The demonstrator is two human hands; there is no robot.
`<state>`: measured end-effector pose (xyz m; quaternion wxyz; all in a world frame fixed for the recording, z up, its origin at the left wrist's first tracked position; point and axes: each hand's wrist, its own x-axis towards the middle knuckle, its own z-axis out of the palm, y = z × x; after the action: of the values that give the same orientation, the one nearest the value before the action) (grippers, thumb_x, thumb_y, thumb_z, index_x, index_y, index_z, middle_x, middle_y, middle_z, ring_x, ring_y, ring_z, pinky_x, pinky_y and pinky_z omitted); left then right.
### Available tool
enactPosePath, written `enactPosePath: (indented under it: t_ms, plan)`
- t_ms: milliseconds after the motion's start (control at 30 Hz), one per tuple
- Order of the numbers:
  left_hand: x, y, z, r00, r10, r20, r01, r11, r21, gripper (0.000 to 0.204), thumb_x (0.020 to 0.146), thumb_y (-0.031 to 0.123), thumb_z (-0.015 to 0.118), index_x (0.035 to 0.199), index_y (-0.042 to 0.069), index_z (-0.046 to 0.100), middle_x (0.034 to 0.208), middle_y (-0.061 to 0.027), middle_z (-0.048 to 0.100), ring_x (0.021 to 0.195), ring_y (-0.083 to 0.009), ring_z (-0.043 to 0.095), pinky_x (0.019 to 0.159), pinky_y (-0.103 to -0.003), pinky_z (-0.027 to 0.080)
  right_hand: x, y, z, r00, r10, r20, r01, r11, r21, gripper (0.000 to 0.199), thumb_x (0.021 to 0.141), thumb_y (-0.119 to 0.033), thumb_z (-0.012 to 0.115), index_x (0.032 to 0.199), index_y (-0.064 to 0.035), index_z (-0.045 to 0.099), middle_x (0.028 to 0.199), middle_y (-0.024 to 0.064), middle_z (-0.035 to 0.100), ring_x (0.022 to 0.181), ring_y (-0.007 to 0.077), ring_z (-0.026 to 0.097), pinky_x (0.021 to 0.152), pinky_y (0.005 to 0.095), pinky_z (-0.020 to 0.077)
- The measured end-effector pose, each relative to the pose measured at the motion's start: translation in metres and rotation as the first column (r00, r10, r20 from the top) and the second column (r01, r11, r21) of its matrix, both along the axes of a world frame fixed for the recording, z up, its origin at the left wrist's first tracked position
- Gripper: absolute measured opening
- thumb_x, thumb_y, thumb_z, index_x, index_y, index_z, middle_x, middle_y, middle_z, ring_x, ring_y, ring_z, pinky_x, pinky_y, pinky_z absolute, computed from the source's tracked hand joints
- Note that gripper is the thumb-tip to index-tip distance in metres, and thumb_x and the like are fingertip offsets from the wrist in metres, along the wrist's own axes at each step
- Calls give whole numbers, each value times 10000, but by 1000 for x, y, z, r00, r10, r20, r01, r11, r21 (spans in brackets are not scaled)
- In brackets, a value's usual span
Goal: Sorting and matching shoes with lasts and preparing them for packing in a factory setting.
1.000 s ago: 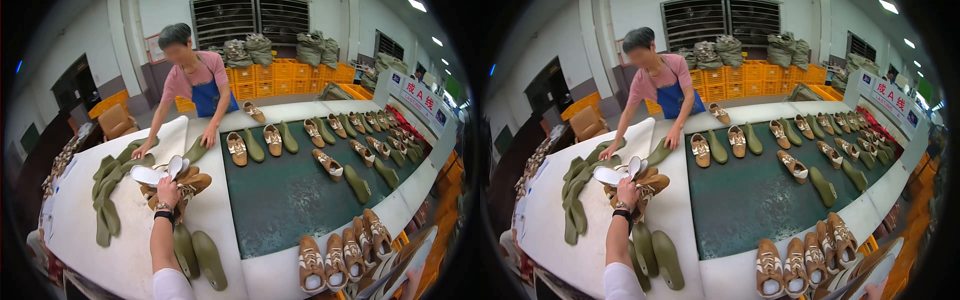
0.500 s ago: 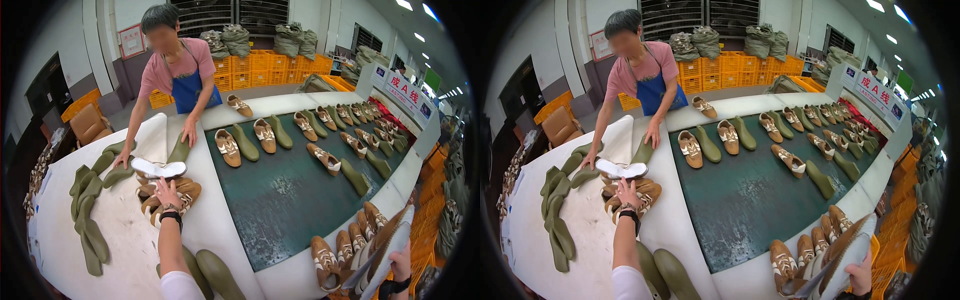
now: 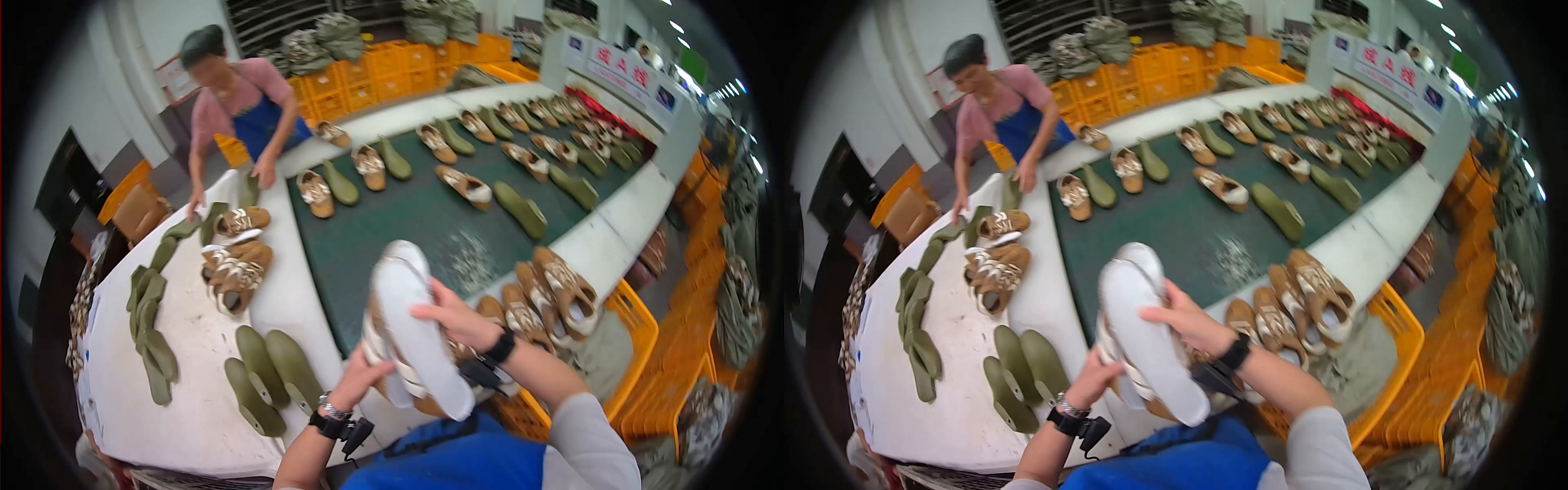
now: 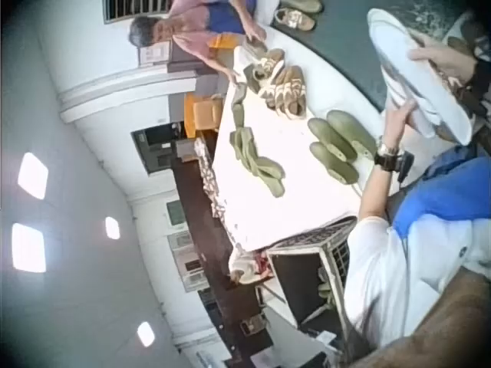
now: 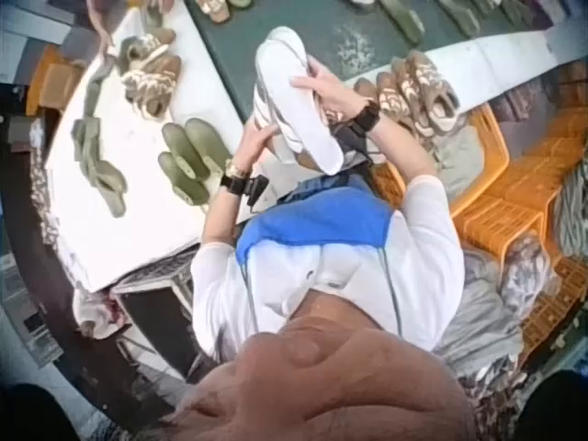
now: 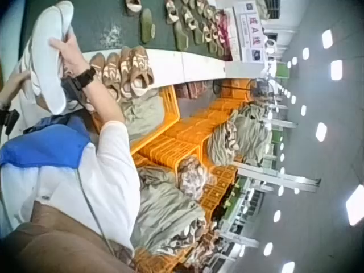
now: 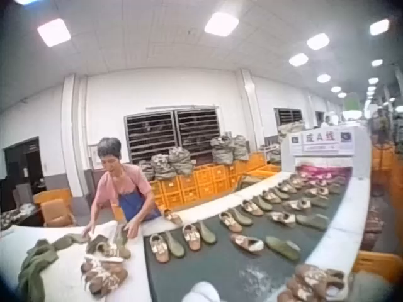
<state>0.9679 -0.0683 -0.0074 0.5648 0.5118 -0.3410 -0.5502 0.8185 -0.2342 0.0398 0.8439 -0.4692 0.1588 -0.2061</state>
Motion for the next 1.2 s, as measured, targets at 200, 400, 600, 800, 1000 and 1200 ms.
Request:
enactPosePath:
  t_ms: [200, 400, 600, 800, 1000, 1200]
  plan:
    - [-11, 46, 2, 945, 244, -220, -232, 970, 77, 608, 814, 112, 645, 1327, 19, 332, 1274, -100, 488, 1129, -200, 507, 950, -336, 425, -2, 23, -63, 942, 267, -202, -290, 952, -96, 670, 882, -406, 559, 1356, -6, 306, 1241, 114, 479, 1086, 165, 495, 849, 341, 467]
    - [14, 105, -5, 904, 364, -225, -367, 930, 31, 711, 766, 3, 658, 1366, 37, 279, 1214, -78, 532, 1064, -206, 547, 881, -329, 465, -9, 45, -119, 903, 61, -425, -199, 937, -288, 613, 823, -334, 644, 1255, 25, 400, 1080, 98, 562, 900, 178, 580, 761, 319, 488]
    - [14, 127, -9, 294, 416, 860, -481, 842, -243, 656, 722, 22, 676, 1310, 59, 387, 866, -134, 643, 709, -305, 621, 608, -372, 477, 15, 90, -82, 704, -377, -602, -431, 446, -784, 738, 777, -345, 609, 1348, -28, 263, 1052, 259, 561, 883, 406, 594, 756, 444, 483]
    - [15, 116, -19, -67, 411, 909, -210, 885, -415, 436, 729, 48, 673, 1143, 72, 540, 793, -130, 607, 687, -320, 578, 605, -402, 452, 31, 118, -113, 868, -398, -298, -194, 281, -940, 746, 800, -303, 626, 1388, -53, 241, 1154, 234, 511, 997, 361, 566, 844, 414, 468]
    - [-13, 98, -19, 100, 423, 901, 126, 893, -433, 370, 753, 1, 628, 1109, 32, 534, 705, -119, 543, 642, -320, 534, 586, -422, 429, 56, 145, -66, 976, -213, -41, 204, 968, -148, 796, 778, -38, 629, 1418, -73, 156, 1134, 149, 533, 982, 169, 560, 812, 284, 478]
    - [0, 98, 51, -49, 529, 847, -17, 848, -530, 569, 683, 109, 725, 1188, 10, 482, 1001, -187, 590, 921, -355, 577, 813, -382, 466, 35, 115, -61, 972, -235, -31, 235, 972, 21, 555, 837, -10, 539, 1346, -71, 327, 1144, 114, 539, 1018, 161, 554, 852, 278, 481]
